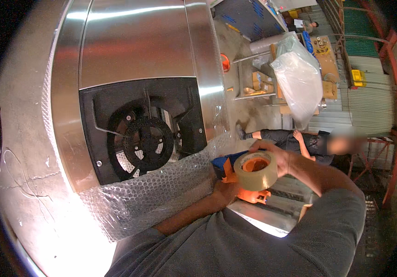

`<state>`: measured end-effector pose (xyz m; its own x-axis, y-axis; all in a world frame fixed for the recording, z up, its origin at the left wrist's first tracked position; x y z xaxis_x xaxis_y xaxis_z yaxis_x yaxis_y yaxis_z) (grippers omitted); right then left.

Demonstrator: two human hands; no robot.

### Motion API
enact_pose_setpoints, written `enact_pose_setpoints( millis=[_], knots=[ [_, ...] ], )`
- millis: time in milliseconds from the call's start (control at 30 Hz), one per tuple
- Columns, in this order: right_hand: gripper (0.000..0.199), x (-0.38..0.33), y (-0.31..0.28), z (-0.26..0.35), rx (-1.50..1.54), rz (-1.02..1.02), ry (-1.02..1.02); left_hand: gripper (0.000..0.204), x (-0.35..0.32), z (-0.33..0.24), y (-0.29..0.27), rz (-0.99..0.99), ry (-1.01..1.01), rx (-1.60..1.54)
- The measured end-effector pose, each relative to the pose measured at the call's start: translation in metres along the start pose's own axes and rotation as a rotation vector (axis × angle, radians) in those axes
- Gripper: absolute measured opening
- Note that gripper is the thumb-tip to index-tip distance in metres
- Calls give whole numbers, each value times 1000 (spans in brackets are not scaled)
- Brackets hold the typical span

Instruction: The person wraps a stainless steel kitchen appliance with bubble wrap and secures it with packing tape. They smooth the wrap, apply tape along edges, and continue wrapping additional sections of the appliance.

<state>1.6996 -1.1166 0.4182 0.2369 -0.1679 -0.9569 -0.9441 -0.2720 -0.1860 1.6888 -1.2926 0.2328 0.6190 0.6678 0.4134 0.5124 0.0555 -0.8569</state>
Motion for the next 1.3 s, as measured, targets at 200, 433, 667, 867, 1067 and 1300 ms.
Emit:
enact_pose_setpoints(
  millis=[200,433,667,867,1067,1300],
  knots=[
    [30,21,17,45,-751,73,-540,47,-2,5,-13,-27,-72,-58],
    [34,30,-103,62,-48,331,-550,45,-8,24,-21,-24,-257,20],
    [49,165,-212,77,220,330,-642,47,5,29,-29,89,-444,-169],
    [46,284,-191,73,242,521,-278,51,12,36,-56,254,-375,-100],
    [50,333,-164,58,288,737,-23,45,33,40,-63,204,-296,44],
    [47,351,-151,68,184,861,-18,26,37,36,-56,179,-277,182]
  ],
)
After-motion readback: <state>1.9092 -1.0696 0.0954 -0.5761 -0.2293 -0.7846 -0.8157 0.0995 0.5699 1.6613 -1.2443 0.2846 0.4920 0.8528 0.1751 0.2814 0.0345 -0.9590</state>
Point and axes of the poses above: each hand's wrist, its own x-axis towards the middle knuckle, its own y-axis out of the palm, z = x × y, the point moved 1 cm from there along x, towards the middle knuckle, and after that the axes turned 8 degrees about y, right-handed, at the moved point
